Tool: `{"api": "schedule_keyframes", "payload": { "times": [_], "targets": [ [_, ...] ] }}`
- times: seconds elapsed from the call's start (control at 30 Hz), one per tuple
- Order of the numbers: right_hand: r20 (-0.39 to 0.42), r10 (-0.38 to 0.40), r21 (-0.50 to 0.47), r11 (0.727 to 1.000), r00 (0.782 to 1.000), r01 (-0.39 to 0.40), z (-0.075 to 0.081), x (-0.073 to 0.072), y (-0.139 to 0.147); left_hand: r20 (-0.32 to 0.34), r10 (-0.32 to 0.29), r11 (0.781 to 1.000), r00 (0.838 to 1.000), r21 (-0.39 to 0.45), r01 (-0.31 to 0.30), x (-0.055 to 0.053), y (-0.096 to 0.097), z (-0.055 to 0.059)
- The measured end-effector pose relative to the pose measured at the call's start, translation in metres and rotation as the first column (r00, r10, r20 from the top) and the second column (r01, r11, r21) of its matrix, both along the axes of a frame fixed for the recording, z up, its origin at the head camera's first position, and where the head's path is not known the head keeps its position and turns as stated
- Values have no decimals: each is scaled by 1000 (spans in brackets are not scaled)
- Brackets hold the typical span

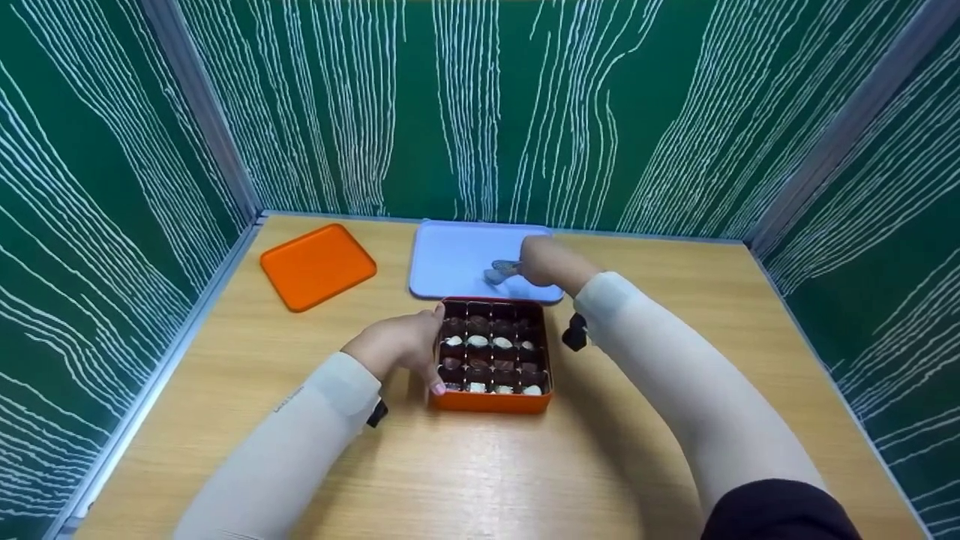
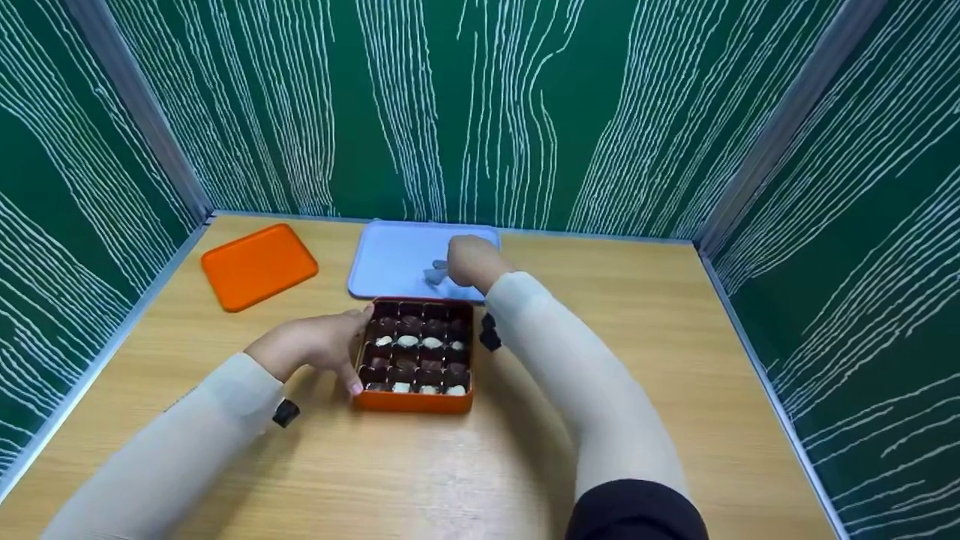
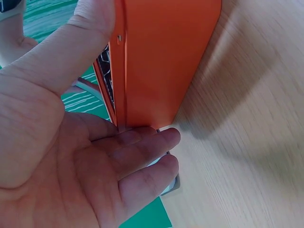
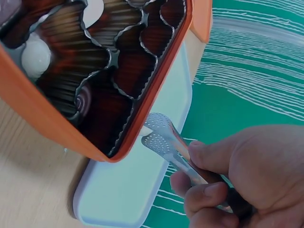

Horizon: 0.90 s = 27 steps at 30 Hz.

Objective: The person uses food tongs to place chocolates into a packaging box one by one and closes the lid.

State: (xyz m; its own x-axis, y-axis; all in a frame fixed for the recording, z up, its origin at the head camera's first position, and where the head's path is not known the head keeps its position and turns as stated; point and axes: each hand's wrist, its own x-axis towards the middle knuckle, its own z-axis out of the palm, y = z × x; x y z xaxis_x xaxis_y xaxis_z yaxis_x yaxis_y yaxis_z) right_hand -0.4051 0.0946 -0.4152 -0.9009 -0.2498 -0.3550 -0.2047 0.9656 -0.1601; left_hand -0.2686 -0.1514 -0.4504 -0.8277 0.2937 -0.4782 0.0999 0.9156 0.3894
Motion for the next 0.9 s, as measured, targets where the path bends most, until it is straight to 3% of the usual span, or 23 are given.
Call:
{"api": "schedule_keyframes", "payload": {
  "times": [0.17, 0.33, 0.53, 0.7, 0.77, 0.9],
  "targets": [
    [-87, 153, 26, 988, 984, -151, 14, 21, 7, 11, -9, 1000, 1000, 1, 9, 0, 0, 0],
    [-126, 284, -54, 955, 950, -293, 43, 62, 13, 25, -36, 999, 999, 3, 36, -2, -2, 1],
    [-54, 393, -111, 911, 918, -397, 68, 115, 11, 16, -75, 997, 997, -5, 75, -3, -6, 6],
    [-11, 491, -54, 870, 871, -491, 69, 145, -1, 35, -107, 994, 994, -30, 108, -4, -7, 8],
    [-20, 528, -21, 849, 849, -528, 67, 152, -7, 35, -119, 992, 992, -39, 121, -4, -6, 8],
    [-26, 561, 39, 827, 827, -560, 61, 157, -15, 35, -114, 993, 993, -24, 115, -3, -7, 5]
  ]
}}
